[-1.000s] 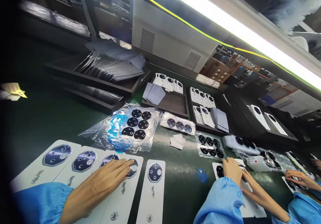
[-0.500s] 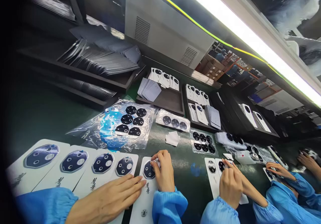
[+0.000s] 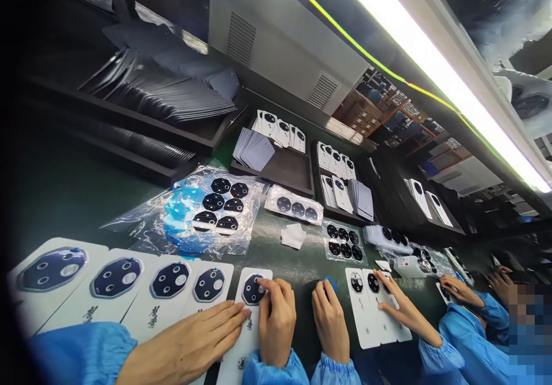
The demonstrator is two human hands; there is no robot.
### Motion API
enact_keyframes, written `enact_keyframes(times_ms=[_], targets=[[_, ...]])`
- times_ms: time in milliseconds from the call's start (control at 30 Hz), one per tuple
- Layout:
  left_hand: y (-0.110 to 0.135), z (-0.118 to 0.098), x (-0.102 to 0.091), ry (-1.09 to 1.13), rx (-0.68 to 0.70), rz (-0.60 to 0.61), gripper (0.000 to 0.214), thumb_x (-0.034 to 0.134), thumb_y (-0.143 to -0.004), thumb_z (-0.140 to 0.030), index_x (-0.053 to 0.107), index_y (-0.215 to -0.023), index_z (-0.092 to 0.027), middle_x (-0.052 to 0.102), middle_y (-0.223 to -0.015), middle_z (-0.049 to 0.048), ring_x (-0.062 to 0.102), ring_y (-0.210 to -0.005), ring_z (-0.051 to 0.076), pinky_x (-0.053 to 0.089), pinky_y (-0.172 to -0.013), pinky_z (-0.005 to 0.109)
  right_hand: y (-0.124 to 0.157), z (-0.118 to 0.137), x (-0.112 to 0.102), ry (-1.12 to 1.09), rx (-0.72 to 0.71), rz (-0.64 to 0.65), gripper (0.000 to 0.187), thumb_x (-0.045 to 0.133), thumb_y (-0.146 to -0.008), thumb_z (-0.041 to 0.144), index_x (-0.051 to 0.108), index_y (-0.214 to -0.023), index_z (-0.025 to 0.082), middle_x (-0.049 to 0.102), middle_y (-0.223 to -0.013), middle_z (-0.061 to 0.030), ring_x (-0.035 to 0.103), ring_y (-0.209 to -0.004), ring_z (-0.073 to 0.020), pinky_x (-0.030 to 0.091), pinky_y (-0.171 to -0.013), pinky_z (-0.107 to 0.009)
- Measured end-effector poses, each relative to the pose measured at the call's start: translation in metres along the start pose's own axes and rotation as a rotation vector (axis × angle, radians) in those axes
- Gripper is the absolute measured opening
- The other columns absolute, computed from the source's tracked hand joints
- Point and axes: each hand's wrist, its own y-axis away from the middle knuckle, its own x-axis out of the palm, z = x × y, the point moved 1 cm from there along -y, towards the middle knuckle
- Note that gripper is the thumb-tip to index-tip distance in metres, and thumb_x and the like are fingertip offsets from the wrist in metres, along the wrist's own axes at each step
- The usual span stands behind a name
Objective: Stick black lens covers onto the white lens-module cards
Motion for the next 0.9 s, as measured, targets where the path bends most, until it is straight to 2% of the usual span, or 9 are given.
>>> enact_keyframes(times_ms=[100,200,300,400,500,600,767,900], targets=[[0.000,-0.001,0.000,0.011,-0.018,-0.006,0.030,0.037,-0.094,-0.009,0.066,-0.102,-0.012,0.071,-0.111,0.0032,0.060,-0.104,0.016,0.038,-0.096,0.029,0.002,0.003,0.005,0.102,-0.033,-0.056,0.031,0.040,-0.084,0.006,0.063,-0.098,0.023,0.065,-0.085,-0.0045,0.062,-0.078,-0.0180,0.052,-0.065,-0.027],[0.001,0.000,0.001,0.039,-0.028,-0.032,0.030,0.036,-0.094,-0.009,0.066,-0.100,-0.011,0.071,-0.109,0.0033,0.061,-0.103,0.016,0.038,-0.096,0.029,0.003,0.000,0.011,0.136,-0.032,-0.048,0.036,0.038,-0.084,0.006,0.064,-0.101,0.024,0.065,-0.087,-0.0070,0.062,-0.077,-0.0207,0.052,-0.064,-0.031],[0.003,0.000,0.003,0.055,-0.029,-0.009,0.026,0.040,-0.093,-0.011,0.065,-0.101,-0.011,0.071,-0.110,0.0049,0.061,-0.104,0.017,0.038,-0.096,0.029,0.006,-0.002,0.015,0.193,-0.049,-0.016,0.040,0.036,-0.085,0.006,0.064,-0.107,0.024,0.066,-0.089,-0.0080,0.064,-0.081,-0.0229,0.051,-0.066,-0.033],[0.003,-0.001,0.008,0.067,-0.023,0.032,0.024,0.043,-0.093,-0.013,0.064,-0.103,-0.009,0.070,-0.112,0.0073,0.060,-0.105,0.018,0.039,-0.096,0.030,0.006,0.000,0.014,0.233,-0.089,0.016,0.040,0.035,-0.085,0.004,0.062,-0.109,0.023,0.068,-0.089,-0.0054,0.064,-0.089,-0.0218,0.049,-0.071,-0.032],[0.003,-0.001,0.008,0.093,-0.019,0.040,0.023,0.044,-0.094,-0.015,0.064,-0.103,-0.010,0.070,-0.113,0.0067,0.061,-0.106,0.018,0.040,-0.096,0.030,0.001,0.006,0.010,0.284,-0.180,-0.021,0.036,0.036,-0.086,0.004,0.061,-0.107,0.020,0.070,-0.088,-0.0045,0.064,-0.086,-0.0192,0.046,-0.072,-0.030],[0.005,0.009,-0.005,0.125,-0.057,-0.025,0.024,0.040,-0.097,-0.016,0.064,-0.100,-0.012,0.071,-0.110,0.0025,0.062,-0.103,0.016,0.043,-0.094,0.027,0.000,0.006,0.009,0.357,-0.290,-0.043,0.030,0.037,-0.090,0.009,0.059,-0.109,0.019,0.072,-0.086,-0.0038,0.065,-0.081,-0.0191,0.044,-0.070,-0.030],[0.034,0.040,-0.044,0.005,-0.314,-0.094,0.043,0.021,-0.099,-0.006,0.064,-0.097,-0.011,0.074,-0.096,0.0039,0.066,-0.090,0.014,0.049,-0.086,0.026,0.004,-0.006,0.009,0.407,-0.343,0.060,0.027,0.039,-0.092,0.012,0.054,-0.114,0.016,0.073,-0.093,-0.0062,0.067,-0.083,-0.0225,0.045,-0.071,-0.033],[0.061,0.053,-0.052,-0.105,-0.421,-0.078,0.044,0.020,-0.098,-0.003,0.063,-0.100,-0.011,0.073,-0.102,0.0065,0.067,-0.097,0.015,0.051,-0.087,0.028,0.001,-0.005,-0.002,0.373,-0.386,0.117,0.025,0.041,-0.090,0.011,0.053,-0.112,0.017,0.073,-0.097,-0.0066,0.068,-0.082,-0.0226,0.048,-0.069,-0.033]])
